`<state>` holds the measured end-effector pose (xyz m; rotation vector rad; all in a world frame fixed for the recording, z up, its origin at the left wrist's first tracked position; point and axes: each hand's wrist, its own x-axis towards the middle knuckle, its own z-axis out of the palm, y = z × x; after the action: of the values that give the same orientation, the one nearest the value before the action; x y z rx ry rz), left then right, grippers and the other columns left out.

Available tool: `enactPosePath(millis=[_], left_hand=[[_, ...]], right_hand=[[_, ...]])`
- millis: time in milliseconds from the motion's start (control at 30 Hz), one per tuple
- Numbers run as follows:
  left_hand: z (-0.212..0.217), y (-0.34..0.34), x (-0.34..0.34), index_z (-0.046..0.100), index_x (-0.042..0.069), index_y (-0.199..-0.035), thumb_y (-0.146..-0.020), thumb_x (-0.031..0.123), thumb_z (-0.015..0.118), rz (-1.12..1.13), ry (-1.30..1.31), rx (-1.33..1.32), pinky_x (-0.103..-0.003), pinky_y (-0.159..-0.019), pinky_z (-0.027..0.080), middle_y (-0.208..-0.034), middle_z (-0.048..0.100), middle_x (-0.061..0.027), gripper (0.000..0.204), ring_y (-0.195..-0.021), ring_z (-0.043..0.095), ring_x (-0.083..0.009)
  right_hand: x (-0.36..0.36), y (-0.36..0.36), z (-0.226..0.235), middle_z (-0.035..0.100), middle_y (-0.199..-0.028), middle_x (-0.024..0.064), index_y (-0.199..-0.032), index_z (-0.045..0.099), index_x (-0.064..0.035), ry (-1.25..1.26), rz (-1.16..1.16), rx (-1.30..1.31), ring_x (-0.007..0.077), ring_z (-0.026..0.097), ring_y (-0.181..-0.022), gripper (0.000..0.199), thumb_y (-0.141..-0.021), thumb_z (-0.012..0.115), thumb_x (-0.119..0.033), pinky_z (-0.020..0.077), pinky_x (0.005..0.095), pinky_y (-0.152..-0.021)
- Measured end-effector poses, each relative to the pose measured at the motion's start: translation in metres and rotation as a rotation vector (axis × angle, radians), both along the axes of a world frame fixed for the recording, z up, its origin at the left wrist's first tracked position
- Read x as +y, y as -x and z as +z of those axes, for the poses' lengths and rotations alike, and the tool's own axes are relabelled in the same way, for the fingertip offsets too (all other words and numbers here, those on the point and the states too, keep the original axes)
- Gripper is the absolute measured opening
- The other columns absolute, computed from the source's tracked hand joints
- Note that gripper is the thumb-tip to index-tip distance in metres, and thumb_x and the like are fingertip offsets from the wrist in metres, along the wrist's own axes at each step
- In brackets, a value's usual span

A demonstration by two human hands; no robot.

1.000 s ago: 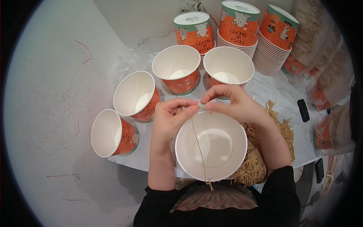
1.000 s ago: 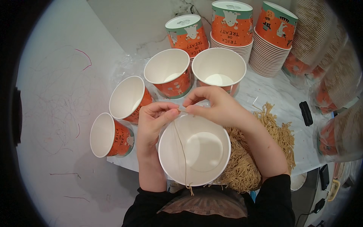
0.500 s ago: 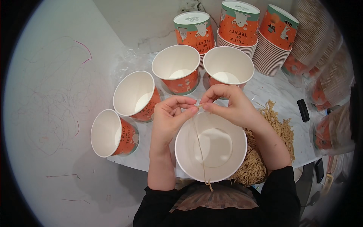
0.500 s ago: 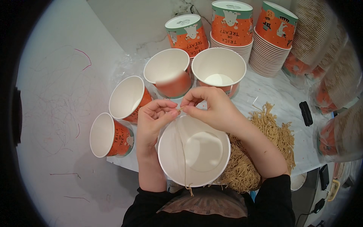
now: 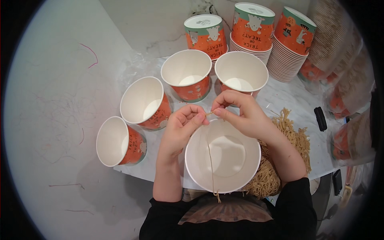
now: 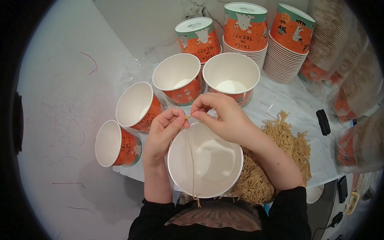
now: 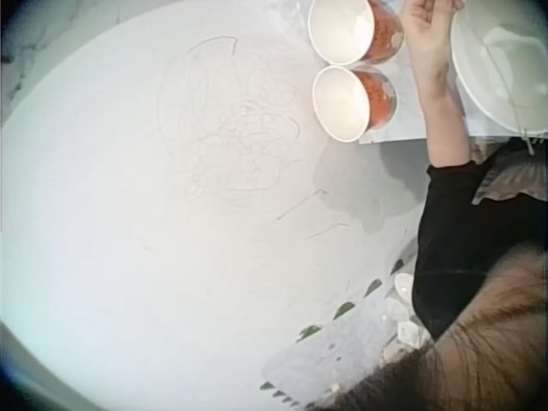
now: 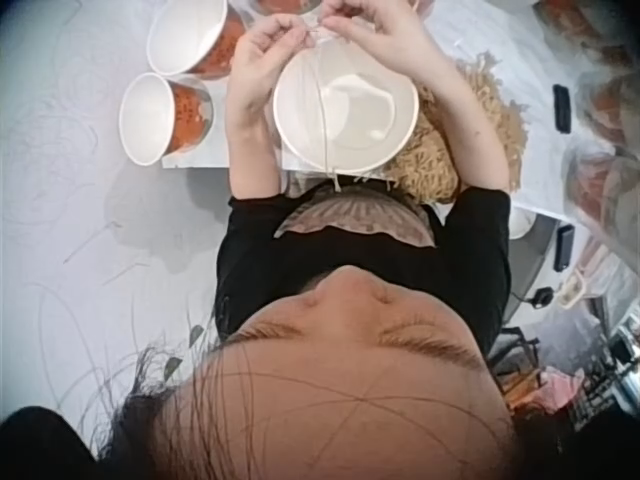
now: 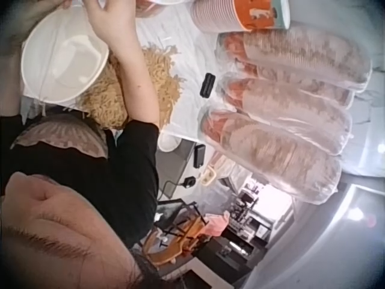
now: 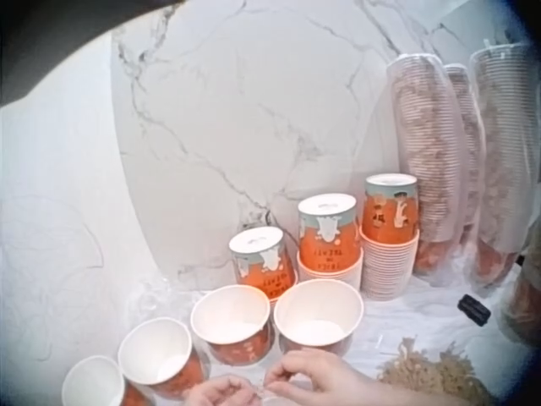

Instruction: Preparing paper cups by adding shredded filler and attaching elastic strings for gift packaging.

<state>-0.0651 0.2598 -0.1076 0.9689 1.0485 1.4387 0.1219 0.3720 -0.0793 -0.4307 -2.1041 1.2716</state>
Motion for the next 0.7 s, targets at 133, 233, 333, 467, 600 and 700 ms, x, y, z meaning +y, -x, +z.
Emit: enactPosePath(millis=[133, 233, 333, 467, 600, 700], left_hand=[[-0.003, 0.002, -0.002, 0.061, 0.0, -0.106, -0.098, 0.01, 0.063, 0.01, 0.004, -0.045, -0.02, -0.08, 0.048, -0.092, 0.067, -0.0019, 0.013, -0.086, 0.062, -0.0059], [0.001, -0.003, -0.003, 0.06, 0.004, -0.102, -0.097, 0.007, 0.06, 0.064, -0.059, 0.004, -0.018, -0.068, 0.044, -0.093, 0.066, -0.0024, 0.006, -0.082, 0.06, -0.0055], [0.0, 0.003, -0.007, 0.061, 0.001, -0.097, -0.093, -0.002, 0.058, 0.065, -0.063, 0.084, -0.02, -0.076, 0.047, -0.092, 0.065, -0.0024, 0.006, -0.083, 0.059, -0.0061], [-0.009, 0.004, -0.004, 0.064, 0.0, -0.086, -0.083, -0.01, 0.054, 0.149, -0.205, 0.203, -0.019, -0.069, 0.043, -0.095, 0.066, -0.0016, 0.015, -0.077, 0.056, -0.004], [-0.009, 0.003, -0.004, 0.071, 0.002, -0.087, -0.078, -0.007, 0.066, 0.235, -0.216, 0.452, -0.017, -0.053, 0.03, -0.098, 0.067, -0.0004, 0.014, -0.056, 0.038, 0.0015], [-0.008, 0.0, -0.002, 0.073, 0.003, -0.091, -0.073, 0.0, 0.079, 0.247, -0.279, 0.481, -0.017, -0.049, 0.021, -0.1, 0.068, -0.0003, 0.019, -0.052, 0.027, 0.0023]], right_hand=[[0.0, 0.002, -0.001, 0.067, -0.089, 0.008, -0.095, 0.065, 0.0027, -0.058, -0.007, 0.005, 0.0145, 0.064, -0.086, 0.012, -0.091, 0.065, -0.009, 0.0501, 0.0298, -0.077], [0.001, 0.001, -0.003, 0.065, -0.091, 0.0048, -0.096, 0.064, 0.0018, 0.04, 0.031, -0.028, 0.012, 0.06, -0.089, 0.01, -0.092, 0.064, -0.008, 0.0479, 0.0287, -0.081], [0.003, 0.002, -0.006, 0.062, -0.093, 0.0007, -0.097, 0.062, 0.0007, 0.138, 0.101, -0.066, 0.009, 0.055, -0.093, 0.009, -0.095, 0.062, -0.008, 0.0453, 0.0268, -0.085], [0.006, 0.002, -0.008, 0.061, -0.094, -0.0008, -0.097, 0.061, 0.0, 0.197, 0.206, -0.044, 0.008, 0.053, -0.093, 0.012, -0.097, 0.062, -0.012, 0.0443, 0.0249, -0.086], [0.005, 0.001, -0.005, 0.06, -0.094, -0.0014, -0.098, 0.062, 0.0002, 0.281, 0.24, -0.066, 0.0074, 0.053, -0.092, 0.014, -0.097, 0.062, -0.014, 0.0445, 0.0248, -0.086], [0.005, 0.002, -0.004, 0.061, -0.093, -0.0011, -0.097, 0.063, 0.0004, 0.312, 0.251, -0.076, 0.007, 0.054, -0.091, 0.014, -0.096, 0.063, -0.014, 0.0448, 0.0251, -0.085]])
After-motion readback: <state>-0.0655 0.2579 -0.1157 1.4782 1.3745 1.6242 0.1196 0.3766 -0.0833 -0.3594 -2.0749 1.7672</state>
